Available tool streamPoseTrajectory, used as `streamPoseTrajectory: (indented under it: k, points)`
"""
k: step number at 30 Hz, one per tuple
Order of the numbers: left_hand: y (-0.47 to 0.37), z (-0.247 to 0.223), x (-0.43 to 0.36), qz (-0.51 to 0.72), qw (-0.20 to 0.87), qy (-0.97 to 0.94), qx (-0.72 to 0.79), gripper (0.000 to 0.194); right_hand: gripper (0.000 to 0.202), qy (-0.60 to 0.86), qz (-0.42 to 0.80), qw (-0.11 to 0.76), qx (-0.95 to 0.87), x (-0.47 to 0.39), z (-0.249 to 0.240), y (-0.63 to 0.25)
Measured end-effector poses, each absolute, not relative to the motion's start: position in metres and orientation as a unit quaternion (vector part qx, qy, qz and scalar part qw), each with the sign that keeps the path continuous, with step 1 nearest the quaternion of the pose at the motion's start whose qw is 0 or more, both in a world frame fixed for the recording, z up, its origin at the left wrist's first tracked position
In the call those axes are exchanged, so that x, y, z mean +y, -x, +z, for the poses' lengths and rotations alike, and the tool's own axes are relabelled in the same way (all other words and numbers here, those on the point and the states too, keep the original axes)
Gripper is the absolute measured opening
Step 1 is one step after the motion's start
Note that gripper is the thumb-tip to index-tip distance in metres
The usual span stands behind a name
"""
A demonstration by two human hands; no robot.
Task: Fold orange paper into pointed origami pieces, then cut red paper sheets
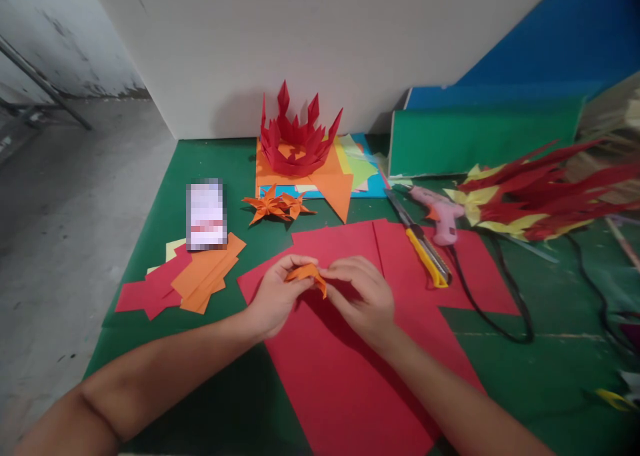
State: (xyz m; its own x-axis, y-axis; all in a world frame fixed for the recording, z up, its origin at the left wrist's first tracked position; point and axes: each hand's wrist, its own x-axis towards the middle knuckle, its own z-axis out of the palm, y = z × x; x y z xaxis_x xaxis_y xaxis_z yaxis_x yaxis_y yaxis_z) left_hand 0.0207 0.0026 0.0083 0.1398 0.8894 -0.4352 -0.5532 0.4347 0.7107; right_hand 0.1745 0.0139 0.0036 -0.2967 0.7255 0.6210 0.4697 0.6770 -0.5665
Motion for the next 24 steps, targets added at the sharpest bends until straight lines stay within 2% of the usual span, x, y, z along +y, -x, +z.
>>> streamPoseTrajectory:
  k: [9,24]
  points:
    - [-0.019,0.005,0.002,0.531,0.71,-0.24,0.395,0.026,0.011,0.392,0.18,0.478,-0.765,0.012,0.005,-0.171]
    - [-0.016,-0.003,0.003,0.529,0.7,-0.307,0.369,0.014,0.01,0.407,0.364,0.475,-0.69,0.011,0.0,-0.173]
